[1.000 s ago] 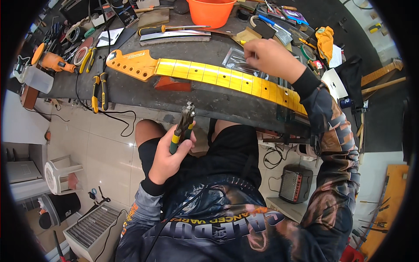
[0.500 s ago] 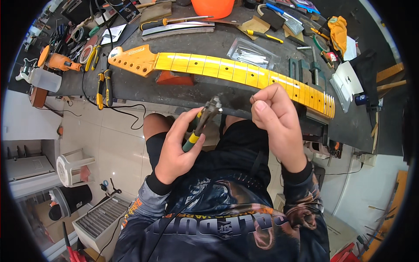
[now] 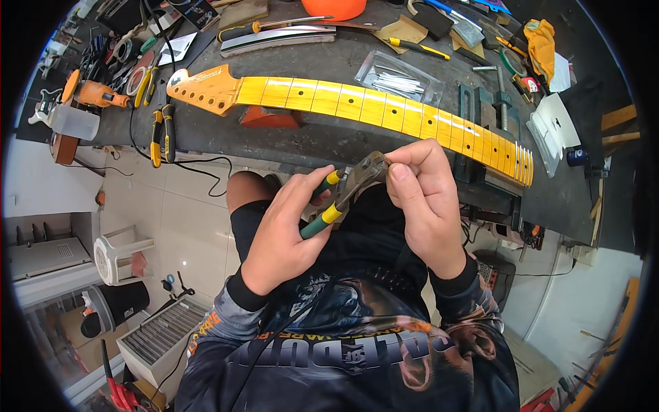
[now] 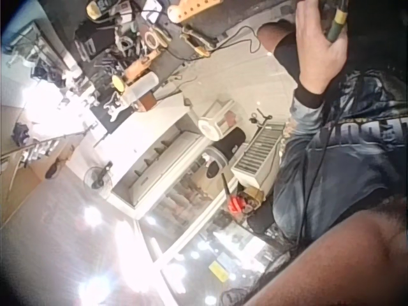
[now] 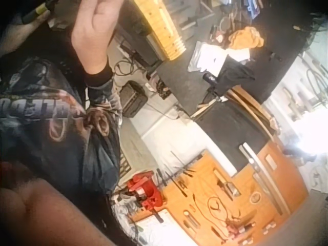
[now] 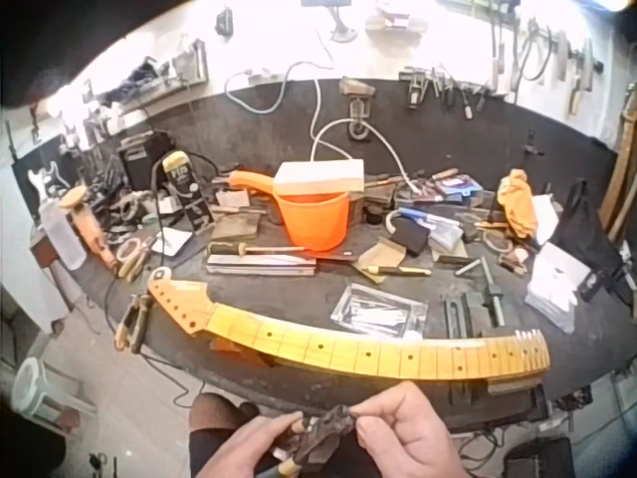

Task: The person trims pieces of fret wire using a pair of cutters and checks their length against a guitar neck held in a vise. They pick up individual fret wires from a plastic container, cut them, and set them aside while occasionally handling a smartphone.

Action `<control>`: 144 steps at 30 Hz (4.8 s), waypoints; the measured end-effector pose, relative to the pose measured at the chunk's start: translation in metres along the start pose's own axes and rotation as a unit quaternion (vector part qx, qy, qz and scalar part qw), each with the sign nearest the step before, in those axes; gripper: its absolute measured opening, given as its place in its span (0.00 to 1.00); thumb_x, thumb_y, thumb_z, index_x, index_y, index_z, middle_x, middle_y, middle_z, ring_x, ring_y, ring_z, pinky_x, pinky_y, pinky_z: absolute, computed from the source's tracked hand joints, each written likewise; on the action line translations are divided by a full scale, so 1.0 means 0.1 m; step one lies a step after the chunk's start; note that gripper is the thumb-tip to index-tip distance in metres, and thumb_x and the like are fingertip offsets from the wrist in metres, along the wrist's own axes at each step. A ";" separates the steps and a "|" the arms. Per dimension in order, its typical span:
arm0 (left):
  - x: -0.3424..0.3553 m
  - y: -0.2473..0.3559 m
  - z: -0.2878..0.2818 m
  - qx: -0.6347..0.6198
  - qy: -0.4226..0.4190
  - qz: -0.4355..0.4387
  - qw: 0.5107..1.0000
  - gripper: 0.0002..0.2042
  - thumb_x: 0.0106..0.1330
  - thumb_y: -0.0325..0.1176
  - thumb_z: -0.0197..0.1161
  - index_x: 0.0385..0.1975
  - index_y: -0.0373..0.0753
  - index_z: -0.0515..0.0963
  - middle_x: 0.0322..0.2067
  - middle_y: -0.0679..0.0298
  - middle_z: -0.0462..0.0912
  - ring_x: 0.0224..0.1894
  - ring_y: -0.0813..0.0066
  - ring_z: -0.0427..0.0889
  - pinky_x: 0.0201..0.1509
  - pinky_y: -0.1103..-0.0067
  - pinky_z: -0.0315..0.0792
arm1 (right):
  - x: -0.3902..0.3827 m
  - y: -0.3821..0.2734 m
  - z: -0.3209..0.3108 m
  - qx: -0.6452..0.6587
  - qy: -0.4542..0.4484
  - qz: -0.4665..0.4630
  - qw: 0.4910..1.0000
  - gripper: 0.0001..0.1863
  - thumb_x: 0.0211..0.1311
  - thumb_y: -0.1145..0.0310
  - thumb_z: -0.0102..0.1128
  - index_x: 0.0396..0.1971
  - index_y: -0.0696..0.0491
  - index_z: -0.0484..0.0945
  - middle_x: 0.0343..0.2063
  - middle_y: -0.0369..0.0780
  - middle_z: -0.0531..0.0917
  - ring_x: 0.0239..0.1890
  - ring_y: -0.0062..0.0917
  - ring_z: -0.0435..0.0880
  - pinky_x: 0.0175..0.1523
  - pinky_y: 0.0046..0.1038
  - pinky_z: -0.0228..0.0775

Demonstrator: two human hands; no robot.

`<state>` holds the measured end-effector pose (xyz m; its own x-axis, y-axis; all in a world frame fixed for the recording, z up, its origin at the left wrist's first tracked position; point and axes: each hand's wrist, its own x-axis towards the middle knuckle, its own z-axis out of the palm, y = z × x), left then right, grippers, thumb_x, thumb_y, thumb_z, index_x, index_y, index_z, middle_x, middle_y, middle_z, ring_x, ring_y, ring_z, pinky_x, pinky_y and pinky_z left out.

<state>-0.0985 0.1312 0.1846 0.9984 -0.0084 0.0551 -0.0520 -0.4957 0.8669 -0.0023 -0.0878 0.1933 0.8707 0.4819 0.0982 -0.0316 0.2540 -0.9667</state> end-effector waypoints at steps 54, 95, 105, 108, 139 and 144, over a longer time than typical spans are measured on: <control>-0.15 -0.07 -0.02 0.045 0.033 -0.002 0.998 0.35 0.71 0.22 0.73 0.79 0.36 0.73 0.64 0.46 0.85 0.65 0.46 0.85 0.73 0.66 0.74 | -0.02 0.17 0.11 -0.107 0.012 -0.045 0.993 0.06 0.89 0.74 0.57 0.56 0.59 0.77 0.36 0.33 0.81 0.38 0.11 0.75 0.45 0.21 0.70; -0.16 -0.12 -0.03 0.055 0.042 0.008 0.998 0.32 0.70 0.25 0.75 0.75 0.34 0.77 0.59 0.44 0.87 0.60 0.41 0.87 0.68 0.64 0.78 | -0.03 0.17 0.13 -0.128 0.006 -0.043 0.991 0.06 0.90 0.72 0.58 0.55 0.59 0.78 0.35 0.34 0.82 0.37 0.13 0.76 0.45 0.22 0.72; -0.19 -0.12 -0.02 0.063 0.029 -0.013 0.998 0.26 0.74 0.26 0.73 0.71 0.32 0.79 0.56 0.43 0.88 0.58 0.42 0.88 0.66 0.64 0.79 | -0.01 0.18 0.09 -0.248 0.001 -0.111 0.962 0.05 0.88 0.73 0.60 0.52 0.59 0.78 0.33 0.39 0.83 0.33 0.22 0.81 0.42 0.28 0.74; -0.22 -0.24 0.06 0.048 0.069 0.028 0.996 0.16 0.78 0.27 0.71 0.61 0.31 0.82 0.47 0.49 0.89 0.47 0.54 0.90 0.56 0.68 0.81 | -0.02 0.21 0.09 -0.238 0.001 -0.105 0.965 0.05 0.88 0.73 0.60 0.52 0.59 0.78 0.33 0.39 0.82 0.32 0.20 0.80 0.41 0.27 0.74; 0.11 -0.70 0.46 0.143 -0.222 0.037 0.964 0.40 0.60 0.51 0.85 0.70 0.36 0.80 0.58 0.44 0.87 0.62 0.44 0.87 0.69 0.55 0.77 | -0.09 -0.11 -0.06 -0.132 0.005 -0.025 0.991 0.08 0.91 0.69 0.55 0.50 0.58 0.79 0.41 0.34 0.82 0.44 0.13 0.77 0.56 0.22 0.71; 0.25 -0.76 1.33 0.195 -0.249 0.252 0.915 0.48 0.54 0.57 0.86 0.75 0.39 0.77 0.67 0.47 0.80 0.76 0.46 0.73 0.84 0.48 0.59 | -0.11 0.14 -0.21 -0.293 0.121 -0.040 0.948 0.03 0.83 0.77 0.65 0.46 0.59 0.80 0.36 0.38 0.85 0.36 0.23 0.84 0.46 0.27 0.78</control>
<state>-0.0672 0.0533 0.0548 0.7406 -0.6669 0.0821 -0.5933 -0.5917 0.5458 -0.0021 -0.1075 0.1740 0.9484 0.2556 0.1875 0.2545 -0.2613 -0.9311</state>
